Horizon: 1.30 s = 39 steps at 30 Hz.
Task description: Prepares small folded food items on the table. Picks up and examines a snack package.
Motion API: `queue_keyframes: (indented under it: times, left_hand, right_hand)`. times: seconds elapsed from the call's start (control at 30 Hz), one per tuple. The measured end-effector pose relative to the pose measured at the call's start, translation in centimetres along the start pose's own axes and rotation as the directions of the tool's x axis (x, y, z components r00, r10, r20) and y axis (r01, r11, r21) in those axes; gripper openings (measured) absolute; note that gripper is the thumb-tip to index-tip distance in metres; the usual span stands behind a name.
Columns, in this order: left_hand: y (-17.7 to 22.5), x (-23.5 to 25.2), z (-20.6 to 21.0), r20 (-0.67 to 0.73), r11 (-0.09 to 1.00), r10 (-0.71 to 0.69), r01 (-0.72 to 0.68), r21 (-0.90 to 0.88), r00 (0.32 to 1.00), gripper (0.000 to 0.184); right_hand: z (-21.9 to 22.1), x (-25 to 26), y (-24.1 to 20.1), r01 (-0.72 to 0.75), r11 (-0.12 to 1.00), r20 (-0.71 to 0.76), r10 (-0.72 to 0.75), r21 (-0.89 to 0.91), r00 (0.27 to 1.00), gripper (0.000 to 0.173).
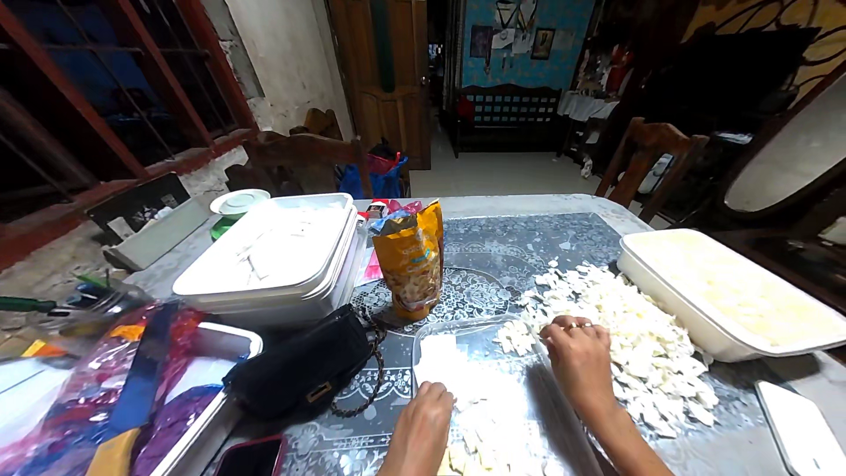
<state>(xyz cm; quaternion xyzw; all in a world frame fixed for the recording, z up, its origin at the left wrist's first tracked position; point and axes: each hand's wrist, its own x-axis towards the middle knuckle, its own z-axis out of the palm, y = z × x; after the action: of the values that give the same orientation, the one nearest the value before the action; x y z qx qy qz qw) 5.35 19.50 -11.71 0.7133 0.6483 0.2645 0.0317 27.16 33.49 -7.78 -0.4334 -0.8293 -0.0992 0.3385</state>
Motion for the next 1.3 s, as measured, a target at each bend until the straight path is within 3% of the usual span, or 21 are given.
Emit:
queue_keyframes:
  times: [0.1, 0.17, 0.23, 0.33, 0.4, 0.5, 0.57, 0.67, 0.83, 0.87, 0.97, 1.03, 1.1, 1.17, 1.23, 1.3]
  left_hand:
    - [-0.2, -0.1, 0.1, -0.056, 1.000, 0.024, -0.024, -0.005, 0.998, 0.012]
    - [-0.3, -0.1, 0.2, -0.086, 0.999, 0.032, -0.034, -0.019, 0.996, 0.012]
    - [-0.4, 0.0, -0.2, -0.071, 0.998, -0.003, -0.001, -0.061, 0.997, 0.012]
    - [-0.4, 0.5, -1.7, 0.127, 0.967, -0.144, 0.166, -0.192, 0.981, 0.012]
    - [-0.9, 1.1, -2.7, 0.270, 0.913, -0.229, 0.302, -0.273, 0.935, 0.018]
    - [-1.4, 1.3, -3.1, 0.214, 0.809, -0.314, 0.379, -0.450, 0.925, 0.019]
    - [-1.2, 1.4, -2.8, 0.160, 0.719, -0.358, 0.381, -0.581, 0.920, 0.020]
    - [-0.3, 1.2, -2.4, 0.211, 0.578, -0.332, 0.375, -0.724, 0.919, 0.024]
    - [1.6, 0.7, -1.6, 0.208, 0.497, -0.337, 0.361, -0.789, 0.918, 0.030]
    - [1.7, 0.7, -1.6, 0.202, 0.489, -0.343, 0.358, -0.795, 0.917, 0.032]
    - [1.6, 0.6, -1.7, 0.176, 0.464, -0.327, 0.320, -0.826, 0.928, 0.025]
    - [1.4, 0.6, -1.7, 0.177, 0.470, -0.295, 0.304, -0.829, 0.939, 0.015]
    - [1.2, 0.6, -1.5, 0.191, 0.457, -0.286, 0.309, -0.834, 0.939, 0.016]
    - [1.0, 0.7, -1.5, 0.241, 0.428, -0.308, 0.361, -0.829, 0.920, 0.014]
    - [0.8, 0.9, -1.7, 0.340, 0.305, -0.328, 0.439, -0.845, 0.882, 0.011]
    - [0.8, 1.2, -2.4, 0.440, 0.084, -0.359, 0.498, -0.863, 0.823, 0.005]
  right_hand:
    - [-0.2, -0.7, -2.2, -0.041, 0.959, 0.376, -0.072, 0.282, 0.924, 0.010]
    - [0.6, -1.7, -3.4, -0.022, 0.916, 0.466, -0.183, 0.401, 0.866, 0.010]
    - [1.5, -2.5, -4.2, 0.037, 0.902, 0.459, -0.253, 0.429, 0.852, 0.011]
    - [2.4, -3.2, -4.5, 0.122, 0.909, 0.362, -0.279, 0.399, 0.889, 0.007]
    - [2.4, -3.1, -4.3, 0.087, 0.916, 0.386, -0.250, 0.392, 0.888, 0.010]
    - [1.5, -2.3, -4.1, -0.094, 0.884, 0.450, -0.139, 0.457, 0.882, 0.019]
    - [0.9, -1.9, -4.1, -0.252, 0.764, 0.461, -0.066, 0.593, 0.885, 0.020]
    - [0.6, -2.1, -4.8, -0.379, 0.533, 0.490, -0.078, 0.756, 0.868, 0.016]
    - [0.7, -3.2, -6.2, -0.376, 0.554, 0.505, -0.095, 0.743, 0.858, 0.017]
    - [0.7, -3.2, -6.2, -0.407, 0.514, 0.518, -0.087, 0.755, 0.851, 0.016]
    - [0.3, -2.6, -6.1, -0.530, 0.249, 0.542, 0.022, 0.811, 0.840, 0.011]
    - [-0.2, -2.1, -6.1, -0.560, 0.186, 0.560, 0.059, 0.807, 0.826, 0.011]
    - [0.1, -2.6, -6.4, -0.484, 0.308, 0.507, 0.005, 0.819, 0.862, 0.014]
    - [0.8, -3.4, -6.6, -0.291, 0.521, 0.403, -0.113, 0.802, 0.908, 0.017]
    - [1.6, -3.9, -6.4, -0.018, 0.637, 0.248, -0.273, 0.771, 0.929, 0.016]
    - [2.3, -3.8, -6.0, 0.218, 0.681, 0.097, -0.392, 0.699, 0.915, 0.026]
